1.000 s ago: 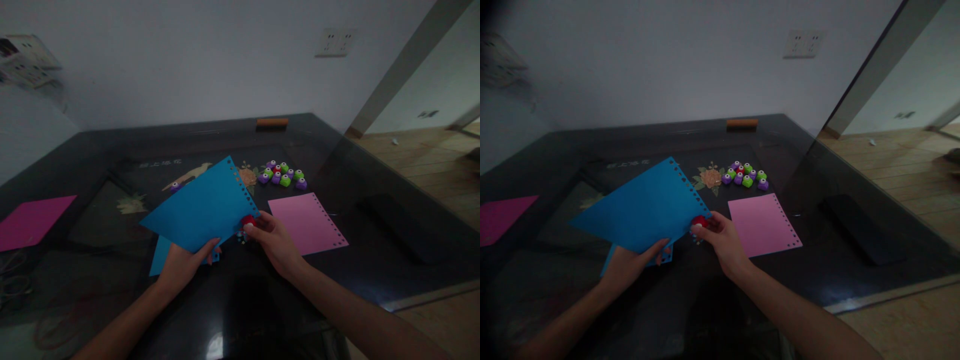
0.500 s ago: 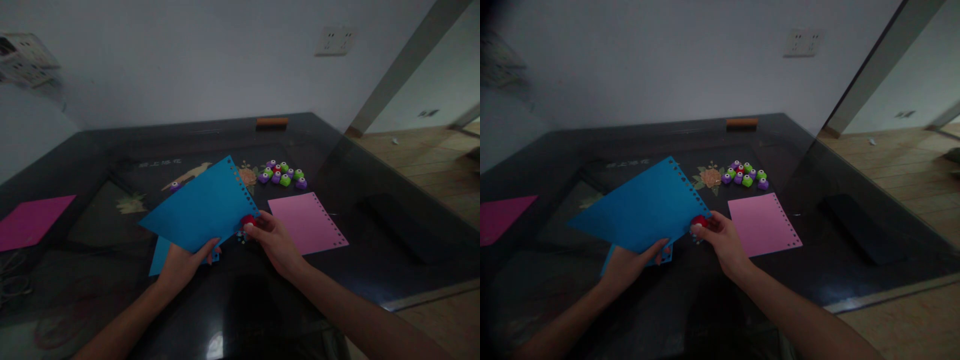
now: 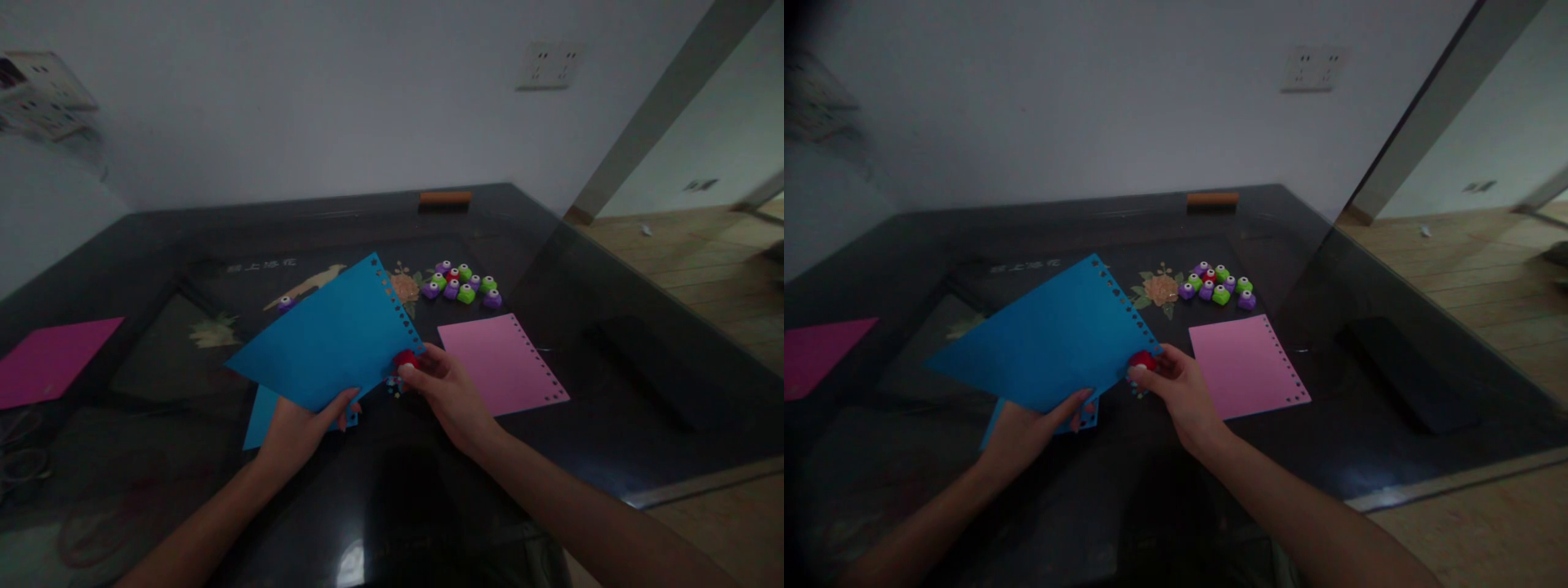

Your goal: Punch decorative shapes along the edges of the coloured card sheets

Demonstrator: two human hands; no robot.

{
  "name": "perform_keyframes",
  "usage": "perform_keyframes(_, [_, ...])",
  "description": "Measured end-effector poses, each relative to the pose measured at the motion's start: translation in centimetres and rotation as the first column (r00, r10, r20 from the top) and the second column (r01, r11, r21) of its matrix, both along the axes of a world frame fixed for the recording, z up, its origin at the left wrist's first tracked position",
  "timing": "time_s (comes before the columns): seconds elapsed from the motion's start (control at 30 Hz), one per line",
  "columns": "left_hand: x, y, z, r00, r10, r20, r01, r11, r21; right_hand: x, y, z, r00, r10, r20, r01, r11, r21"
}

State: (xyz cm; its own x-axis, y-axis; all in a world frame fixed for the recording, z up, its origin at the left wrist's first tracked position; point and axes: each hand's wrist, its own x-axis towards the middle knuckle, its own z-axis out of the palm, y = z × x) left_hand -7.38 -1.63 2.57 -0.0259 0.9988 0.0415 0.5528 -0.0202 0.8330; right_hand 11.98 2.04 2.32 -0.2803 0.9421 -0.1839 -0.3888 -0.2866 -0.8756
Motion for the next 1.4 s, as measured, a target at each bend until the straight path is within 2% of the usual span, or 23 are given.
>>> perform_keyframes(0.63, [0.04,0.05,0.36,1.0,0.002,0.0,-0.002,1.0,-0.019,-0.09,0.04,-0.04,1.0,0.006,0.006,-0.007,1.0,0.006])
perform_keyframes(1.0, [-0.22,0.01,-0.14,1.0,0.011,-0.002,-0.011,0.999,-0.036,-0.09,0.02,-0.12,1.0,0.0,-0.02,0.0,1.0,0.003])
perform_keyframes(1.4, [-0.04,0.05,0.06,1.0,0.019,-0.015,-0.019,0.999,-0.025,-0.04,0.1,-0.12,1.0,-0.001,-0.014,0.001,1.0,-0.001])
